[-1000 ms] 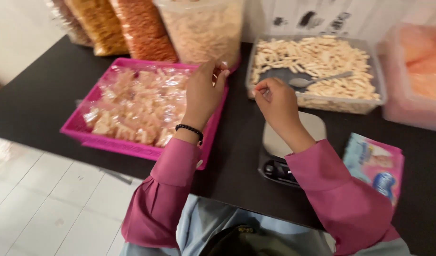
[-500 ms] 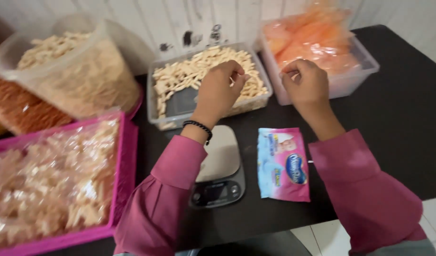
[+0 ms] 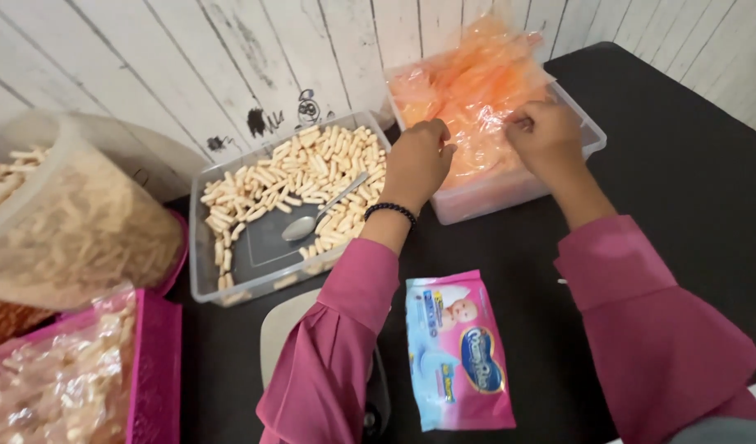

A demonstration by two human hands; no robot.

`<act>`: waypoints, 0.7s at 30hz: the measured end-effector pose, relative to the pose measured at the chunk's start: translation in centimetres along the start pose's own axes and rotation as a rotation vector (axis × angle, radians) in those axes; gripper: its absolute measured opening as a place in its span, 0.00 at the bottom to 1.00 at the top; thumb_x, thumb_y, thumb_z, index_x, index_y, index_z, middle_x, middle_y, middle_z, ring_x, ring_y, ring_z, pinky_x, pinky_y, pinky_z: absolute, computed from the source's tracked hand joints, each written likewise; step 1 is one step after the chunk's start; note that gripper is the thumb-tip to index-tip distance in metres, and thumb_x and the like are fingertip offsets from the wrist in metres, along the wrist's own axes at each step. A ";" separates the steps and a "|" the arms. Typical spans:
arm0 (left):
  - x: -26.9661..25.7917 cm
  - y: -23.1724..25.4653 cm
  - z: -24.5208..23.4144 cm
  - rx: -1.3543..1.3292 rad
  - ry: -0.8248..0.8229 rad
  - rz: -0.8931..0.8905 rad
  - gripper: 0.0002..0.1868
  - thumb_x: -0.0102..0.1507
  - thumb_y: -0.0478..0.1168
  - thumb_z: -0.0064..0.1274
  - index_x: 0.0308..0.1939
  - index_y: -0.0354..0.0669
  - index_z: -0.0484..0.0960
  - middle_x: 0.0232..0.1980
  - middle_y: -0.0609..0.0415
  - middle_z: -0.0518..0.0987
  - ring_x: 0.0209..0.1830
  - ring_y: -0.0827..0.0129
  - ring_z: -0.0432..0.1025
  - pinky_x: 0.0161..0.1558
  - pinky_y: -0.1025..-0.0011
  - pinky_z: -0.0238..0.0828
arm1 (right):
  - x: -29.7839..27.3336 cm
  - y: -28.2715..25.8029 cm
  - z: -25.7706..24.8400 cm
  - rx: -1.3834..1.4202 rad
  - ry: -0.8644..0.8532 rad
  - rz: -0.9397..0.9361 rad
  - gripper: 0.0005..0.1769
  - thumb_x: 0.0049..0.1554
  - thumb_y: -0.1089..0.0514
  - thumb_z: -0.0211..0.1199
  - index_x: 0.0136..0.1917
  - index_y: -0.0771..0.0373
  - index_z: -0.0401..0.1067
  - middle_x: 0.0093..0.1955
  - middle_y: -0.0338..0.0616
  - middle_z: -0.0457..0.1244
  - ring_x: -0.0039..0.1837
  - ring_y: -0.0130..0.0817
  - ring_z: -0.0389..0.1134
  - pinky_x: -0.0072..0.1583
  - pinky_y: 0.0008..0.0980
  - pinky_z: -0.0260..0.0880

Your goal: Packaging small snacks into plastic bags and weighing them on a digital scale before placing them in a storage basket.

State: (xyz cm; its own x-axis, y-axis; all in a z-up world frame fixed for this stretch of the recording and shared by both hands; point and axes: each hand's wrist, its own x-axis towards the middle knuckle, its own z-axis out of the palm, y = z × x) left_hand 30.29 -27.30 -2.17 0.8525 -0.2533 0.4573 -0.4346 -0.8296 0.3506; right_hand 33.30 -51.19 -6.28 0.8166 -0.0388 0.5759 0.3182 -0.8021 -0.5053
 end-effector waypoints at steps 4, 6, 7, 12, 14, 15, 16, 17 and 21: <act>2.2 -0.9 3.1 -0.037 -0.052 -0.022 0.11 0.60 0.46 0.58 0.43 0.50 0.80 0.36 0.57 0.81 0.41 0.58 0.80 0.41 0.60 0.80 | 0.4 -0.9 2.0 0.057 -0.082 0.060 0.13 0.56 0.47 0.66 0.51 0.52 0.80 0.44 0.41 0.70 0.51 0.42 0.72 0.56 0.42 0.71; 2.8 -0.9 4.2 -0.046 -0.075 -0.004 0.15 0.61 0.43 0.57 0.51 0.45 0.79 0.43 0.49 0.80 0.46 0.50 0.80 0.45 0.56 0.80 | -0.1 -0.6 2.7 -0.036 -0.136 0.057 0.12 0.57 0.50 0.65 0.52 0.54 0.79 0.45 0.45 0.71 0.53 0.48 0.72 0.56 0.45 0.72; 2.9 -1.0 4.8 -0.044 -0.084 0.002 0.15 0.61 0.43 0.57 0.51 0.45 0.79 0.43 0.49 0.80 0.46 0.50 0.80 0.45 0.56 0.80 | -0.2 -1.7 2.3 -0.034 -0.134 0.068 0.12 0.57 0.50 0.65 0.52 0.54 0.79 0.45 0.45 0.71 0.53 0.48 0.72 0.56 0.45 0.72; 3.4 -2.0 6.8 0.087 -0.107 -0.016 0.09 0.59 0.38 0.56 0.43 0.45 0.78 0.40 0.53 0.77 0.45 0.53 0.78 0.43 0.57 0.81 | 0.0 -4.5 0.9 -0.155 -0.319 0.218 0.13 0.60 0.47 0.60 0.54 0.49 0.78 0.48 0.37 0.69 0.55 0.45 0.72 0.55 0.49 0.73; 3.1 -1.8 6.4 0.061 -0.091 -0.007 0.06 0.59 0.37 0.56 0.40 0.45 0.78 0.38 0.52 0.77 0.43 0.52 0.78 0.41 0.57 0.80 | 0.1 -4.8 0.5 -0.150 -0.345 0.242 0.12 0.60 0.47 0.59 0.54 0.48 0.78 0.48 0.37 0.69 0.56 0.46 0.71 0.55 0.50 0.73; 3.0 -1.8 6.0 0.041 -0.069 -0.003 0.04 0.59 0.36 0.56 0.37 0.44 0.78 0.36 0.51 0.76 0.42 0.51 0.78 0.39 0.56 0.80 | 0.2 -5.1 0.4 -0.141 -0.369 0.258 0.12 0.60 0.47 0.59 0.53 0.48 0.78 0.48 0.37 0.69 0.56 0.46 0.71 0.56 0.51 0.72; 2.9 -1.4 5.6 0.038 -0.068 -0.004 0.04 0.59 0.36 0.56 0.37 0.44 0.78 0.36 0.51 0.76 0.42 0.51 0.78 0.39 0.56 0.80 | 0.3 -5.1 0.4 -0.145 -0.371 0.257 0.12 0.60 0.47 0.59 0.53 0.48 0.78 0.48 0.37 0.69 0.56 0.46 0.71 0.56 0.51 0.72; 2.8 -1.1 5.3 0.019 -0.048 -0.007 0.03 0.60 0.35 0.54 0.37 0.43 0.77 0.36 0.50 0.76 0.41 0.50 0.78 0.39 0.55 0.80 | 0.3 -5.1 0.4 -0.140 -0.388 0.280 0.12 0.60 0.46 0.58 0.53 0.47 0.78 0.48 0.36 0.69 0.55 0.46 0.71 0.55 0.51 0.73; 2.1 -0.8 5.0 -0.081 0.041 -0.010 0.03 0.61 0.35 0.51 0.36 0.44 0.73 0.33 0.47 0.76 0.39 0.46 0.77 0.37 0.54 0.77 | 0.0 -6.7 -0.9 -0.086 -0.418 0.250 0.18 0.58 0.47 0.59 0.60 0.51 0.76 0.49 0.40 0.69 0.56 0.45 0.71 0.58 0.50 0.71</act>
State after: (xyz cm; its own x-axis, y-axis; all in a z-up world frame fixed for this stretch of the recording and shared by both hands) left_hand 33.89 -29.66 -5.55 0.8447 -0.2232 0.4864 -0.4498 -0.7886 0.4193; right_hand 30.76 -46.41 -2.29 0.9918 -0.0084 0.1279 0.0612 -0.8459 -0.5298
